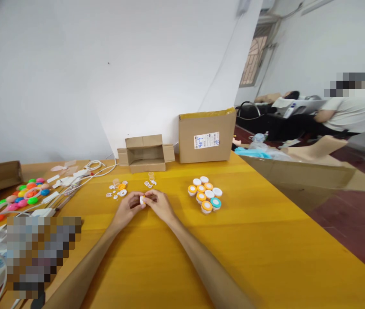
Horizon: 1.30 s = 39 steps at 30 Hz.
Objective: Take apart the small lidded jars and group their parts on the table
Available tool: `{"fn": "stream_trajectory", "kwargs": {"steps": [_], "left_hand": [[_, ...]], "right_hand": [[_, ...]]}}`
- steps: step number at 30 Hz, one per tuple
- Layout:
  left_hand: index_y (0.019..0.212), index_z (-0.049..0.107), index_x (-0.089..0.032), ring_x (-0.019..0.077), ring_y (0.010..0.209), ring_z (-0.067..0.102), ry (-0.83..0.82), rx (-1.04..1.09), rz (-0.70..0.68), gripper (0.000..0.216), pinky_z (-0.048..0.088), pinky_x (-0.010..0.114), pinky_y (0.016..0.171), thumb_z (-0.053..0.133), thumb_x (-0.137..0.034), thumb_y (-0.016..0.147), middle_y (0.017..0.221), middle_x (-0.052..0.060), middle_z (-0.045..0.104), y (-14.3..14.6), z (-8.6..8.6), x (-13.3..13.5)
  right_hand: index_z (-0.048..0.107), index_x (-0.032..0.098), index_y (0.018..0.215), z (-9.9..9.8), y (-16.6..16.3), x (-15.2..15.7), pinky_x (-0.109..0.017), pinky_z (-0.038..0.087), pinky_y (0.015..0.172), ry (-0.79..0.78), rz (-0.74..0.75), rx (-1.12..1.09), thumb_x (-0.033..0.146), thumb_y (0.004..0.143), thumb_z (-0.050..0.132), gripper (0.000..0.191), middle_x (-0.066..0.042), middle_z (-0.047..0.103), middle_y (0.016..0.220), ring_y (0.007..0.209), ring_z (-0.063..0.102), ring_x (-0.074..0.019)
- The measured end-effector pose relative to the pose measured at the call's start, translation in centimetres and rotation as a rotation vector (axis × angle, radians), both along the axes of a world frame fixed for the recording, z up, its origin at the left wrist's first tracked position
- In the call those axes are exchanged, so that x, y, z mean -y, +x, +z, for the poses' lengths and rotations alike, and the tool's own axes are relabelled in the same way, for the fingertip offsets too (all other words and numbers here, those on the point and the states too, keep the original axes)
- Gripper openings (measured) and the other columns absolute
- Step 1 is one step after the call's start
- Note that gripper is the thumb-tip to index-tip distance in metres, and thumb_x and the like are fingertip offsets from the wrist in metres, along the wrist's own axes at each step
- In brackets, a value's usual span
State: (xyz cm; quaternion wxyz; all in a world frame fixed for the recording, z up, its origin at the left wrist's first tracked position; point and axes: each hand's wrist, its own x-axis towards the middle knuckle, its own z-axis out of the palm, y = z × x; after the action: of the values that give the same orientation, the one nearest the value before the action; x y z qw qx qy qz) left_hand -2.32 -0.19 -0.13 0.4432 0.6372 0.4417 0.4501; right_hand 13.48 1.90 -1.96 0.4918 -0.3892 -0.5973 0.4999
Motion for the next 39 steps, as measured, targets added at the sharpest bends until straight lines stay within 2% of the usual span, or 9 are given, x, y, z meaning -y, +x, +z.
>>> {"fn": "stream_trajectory", "kwargs": {"steps": [6,20,29,39], "left_hand": [[0.092,0.063,-0.018,0.0183,0.082,0.07,0.039,-0.038,0.035,0.025,0.056,0.034,0.081,0.074,-0.026,0.071,0.089,0.004,0.074,0.0,0.0,-0.1],[0.093,0.057,-0.019,0.0176,0.086,0.07,0.062,-0.047,0.031,0.025,0.055,0.031,0.08,0.071,-0.023,0.073,0.092,0.003,0.072,0.1,-0.3,0.2],[0.085,0.059,-0.019,0.0164,0.078,0.068,0.129,-0.121,0.076,0.024,0.055,0.03,0.077,0.075,-0.029,0.071,0.086,0.001,0.07,0.3,0.7,0.4],[0.086,0.06,-0.019,0.0165,0.076,0.068,0.145,-0.107,0.073,0.024,0.056,0.03,0.075,0.075,-0.031,0.072,0.086,0.002,0.071,0.2,0.4,0.3]], "right_hand": [[0.069,0.021,0.084,0.0,-0.1,0.1,-0.031,0.056,0.072,0.013,0.006,0.018,0.039,0.071,0.072,0.022,-0.002,0.074,0.086,0.076,0.07,-0.0183],[0.07,0.022,0.085,0.4,-0.4,0.6,-0.03,0.056,0.07,0.101,-0.006,0.138,0.032,0.073,0.07,0.016,-0.001,0.073,0.083,0.076,0.067,-0.0174],[0.069,0.021,0.085,0.6,-0.4,0.8,-0.03,0.055,0.07,0.096,-0.053,0.172,0.029,0.073,0.069,0.015,-0.002,0.072,0.082,0.074,0.067,-0.0173],[0.069,0.021,0.085,0.7,-0.3,0.9,-0.03,0.054,0.07,0.145,-0.078,0.193,0.027,0.075,0.066,0.012,-0.003,0.073,0.083,0.074,0.067,-0.0173]]}}
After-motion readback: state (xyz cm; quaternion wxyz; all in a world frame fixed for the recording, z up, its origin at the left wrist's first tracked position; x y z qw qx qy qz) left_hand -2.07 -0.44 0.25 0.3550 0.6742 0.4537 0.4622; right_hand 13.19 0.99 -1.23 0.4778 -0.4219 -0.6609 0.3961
